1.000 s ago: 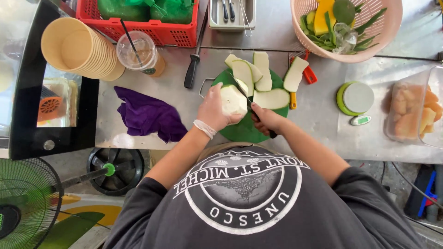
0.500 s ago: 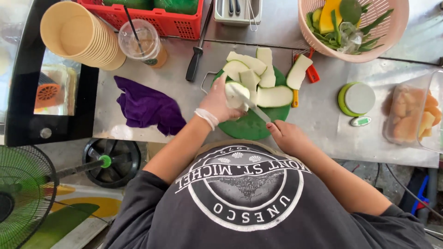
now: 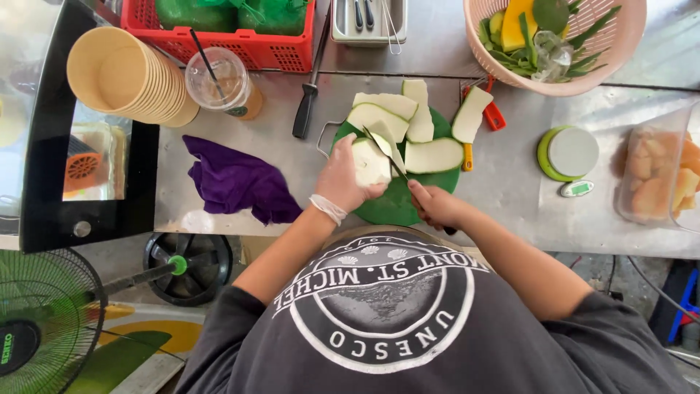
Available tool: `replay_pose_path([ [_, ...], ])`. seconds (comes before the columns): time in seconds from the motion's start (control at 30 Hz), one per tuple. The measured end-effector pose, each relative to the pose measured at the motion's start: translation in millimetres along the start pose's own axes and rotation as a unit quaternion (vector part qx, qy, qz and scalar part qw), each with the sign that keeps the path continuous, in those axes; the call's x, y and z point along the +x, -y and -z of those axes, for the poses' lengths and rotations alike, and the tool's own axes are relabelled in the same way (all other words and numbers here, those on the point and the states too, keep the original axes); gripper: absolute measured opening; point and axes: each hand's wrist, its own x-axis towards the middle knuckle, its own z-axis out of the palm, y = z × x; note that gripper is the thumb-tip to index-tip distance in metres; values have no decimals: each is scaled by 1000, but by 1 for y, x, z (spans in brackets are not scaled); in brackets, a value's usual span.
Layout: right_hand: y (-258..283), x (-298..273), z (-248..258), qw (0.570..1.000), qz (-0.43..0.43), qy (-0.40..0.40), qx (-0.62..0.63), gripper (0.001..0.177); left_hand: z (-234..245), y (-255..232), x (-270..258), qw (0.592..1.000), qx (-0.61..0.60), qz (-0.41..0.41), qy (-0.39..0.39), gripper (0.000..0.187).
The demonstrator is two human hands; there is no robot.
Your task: The person uses a knife to peel and slice a fruit on a cutting board, placing the pieces into a basket. The person then places another fruit into a plastic bag at a food stall counter.
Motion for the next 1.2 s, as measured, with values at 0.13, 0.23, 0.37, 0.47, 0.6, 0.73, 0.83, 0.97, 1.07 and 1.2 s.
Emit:
replay_pose_path([
  [0.13,6,47,-2,985,-14,112,127,60,0,1,-3,1000,-2,10,3,108],
  [0.23,-22,29,-13,990,-43,92,95,63,5,-4,-1,1000,9,28,2,107],
  [0.37,-81,-22,12,981,-38,142,125,61,11,13,10,997,6,27,75,107],
  [0.47,-98,-32,29,992,69,-8,109,52,23,43,63,982,16,55,182,92],
  [0.6,-76,-2,34,929,116,-350,22,44,16,67,163,952,182,-169,181,103],
  [0.73,-30,43,14,865,170,-472,28,55,-16,51,204,885,311,-172,302,136],
  [0.83,-6,64,-6,744,328,-576,-86,71,-34,53,195,867,325,-198,320,116],
  [0.97,26,76,-8,834,282,-473,30,51,-27,48,195,877,313,-166,325,106],
  [1.07,39,80,-6,826,319,-463,49,53,-23,43,189,894,282,-135,320,110],
  [1.2,51,58,1,803,371,-463,61,39,-22,25,191,911,227,-182,293,105],
])
